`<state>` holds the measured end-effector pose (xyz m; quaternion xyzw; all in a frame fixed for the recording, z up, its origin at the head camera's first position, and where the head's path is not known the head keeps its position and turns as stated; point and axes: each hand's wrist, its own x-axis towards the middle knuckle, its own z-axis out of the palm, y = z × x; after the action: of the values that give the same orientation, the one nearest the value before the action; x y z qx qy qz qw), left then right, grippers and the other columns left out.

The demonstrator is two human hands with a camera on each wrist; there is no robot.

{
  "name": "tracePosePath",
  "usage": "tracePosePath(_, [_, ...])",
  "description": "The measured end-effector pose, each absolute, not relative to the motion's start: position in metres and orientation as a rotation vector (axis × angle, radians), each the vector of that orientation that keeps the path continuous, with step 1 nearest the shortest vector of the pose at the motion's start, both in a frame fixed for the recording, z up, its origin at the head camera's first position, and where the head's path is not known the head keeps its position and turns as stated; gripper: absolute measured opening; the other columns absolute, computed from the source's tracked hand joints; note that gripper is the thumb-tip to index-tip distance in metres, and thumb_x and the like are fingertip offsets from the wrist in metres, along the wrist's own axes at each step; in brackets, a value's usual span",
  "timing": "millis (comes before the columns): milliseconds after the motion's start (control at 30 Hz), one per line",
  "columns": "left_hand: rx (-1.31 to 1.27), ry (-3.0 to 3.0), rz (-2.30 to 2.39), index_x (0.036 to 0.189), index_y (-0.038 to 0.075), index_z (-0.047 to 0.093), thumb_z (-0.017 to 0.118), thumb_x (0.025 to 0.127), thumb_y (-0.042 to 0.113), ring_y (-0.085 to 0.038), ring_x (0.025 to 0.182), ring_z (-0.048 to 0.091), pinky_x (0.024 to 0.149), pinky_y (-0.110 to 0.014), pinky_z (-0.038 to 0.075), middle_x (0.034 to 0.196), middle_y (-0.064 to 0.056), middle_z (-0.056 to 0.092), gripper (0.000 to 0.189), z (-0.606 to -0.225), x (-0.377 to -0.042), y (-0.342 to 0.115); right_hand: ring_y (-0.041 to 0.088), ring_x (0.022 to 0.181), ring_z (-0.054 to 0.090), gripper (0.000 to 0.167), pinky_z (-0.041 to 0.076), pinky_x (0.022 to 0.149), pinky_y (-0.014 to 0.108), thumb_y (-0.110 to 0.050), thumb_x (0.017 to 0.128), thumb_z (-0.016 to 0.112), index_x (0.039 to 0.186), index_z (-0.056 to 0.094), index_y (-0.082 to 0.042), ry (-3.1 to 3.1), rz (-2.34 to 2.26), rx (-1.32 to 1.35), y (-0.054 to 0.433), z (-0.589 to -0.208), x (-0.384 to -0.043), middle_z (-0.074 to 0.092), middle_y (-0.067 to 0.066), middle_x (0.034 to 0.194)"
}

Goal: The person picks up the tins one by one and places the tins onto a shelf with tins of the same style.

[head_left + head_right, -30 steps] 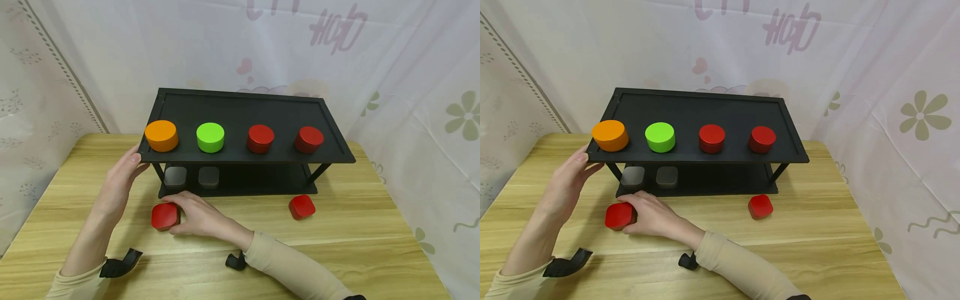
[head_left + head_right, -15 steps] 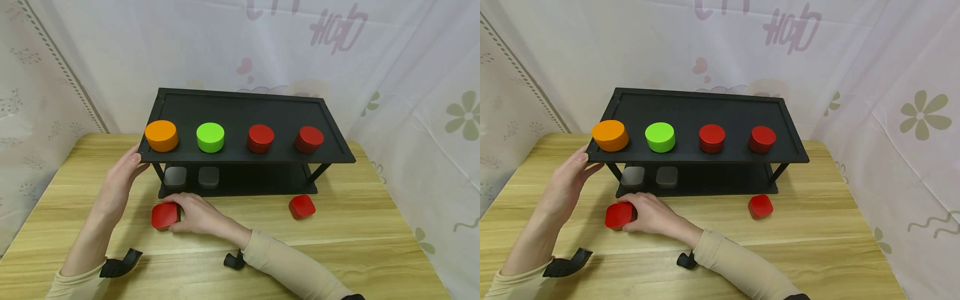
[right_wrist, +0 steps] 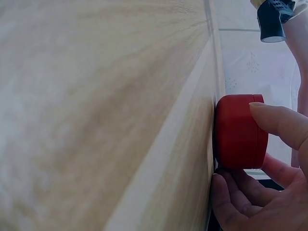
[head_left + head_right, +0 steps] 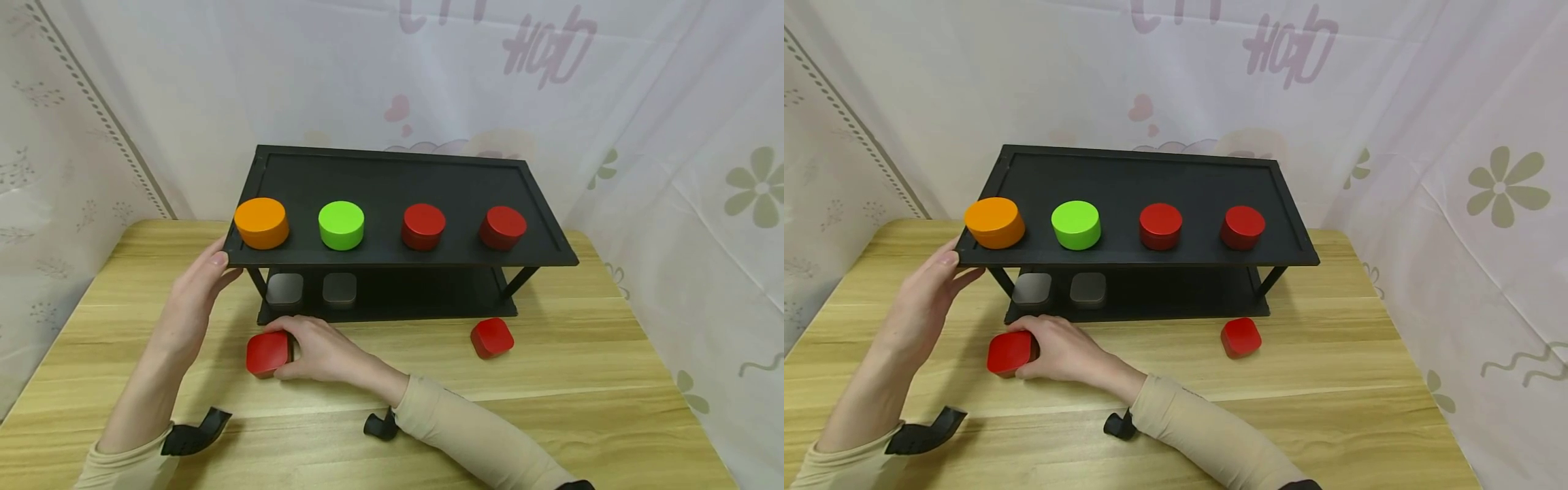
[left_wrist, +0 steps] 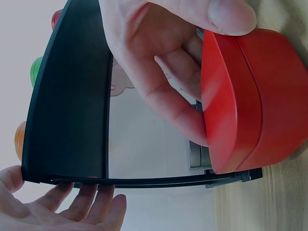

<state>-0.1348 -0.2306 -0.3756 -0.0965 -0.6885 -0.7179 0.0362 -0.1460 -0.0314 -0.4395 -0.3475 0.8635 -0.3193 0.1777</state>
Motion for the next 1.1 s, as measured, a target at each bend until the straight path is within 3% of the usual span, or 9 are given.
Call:
tracePosePath(800, [-0.316,-2.076,-2.228,0.154,0.011,0.047,0.038,0.112,0.024,-0.011,0.142,0.04,0.107,-0.013,0.041,0.155,0.005,0.05,0.045,-0.377,-0.136,-0.229,0.005,0.113,0.057,0.061,0.049,0.096,0.014,-0.021,0.085,0.084,0.14,0.059,-0.026,2.437,-0.963,-0.935,-0.011,-0.44,-0.144,0.063,-0.007,0.135])
tracePosePath(1100, [-0.319,-2.044,-2.249,0.154,0.011,0.048,0.038,0.112,0.021,-0.01,0.14,0.043,0.107,-0.014,0.041,0.154,0.005,0.051,0.044,-0.38,-0.137,-0.23,0.005,0.112,0.057,0.058,0.05,0.094,0.014,-0.025,0.085,0.085,0.137,0.06,-0.026,2.464,-0.988,-0.921,0.004,-0.436,-0.143,0.064,-0.008,0.133])
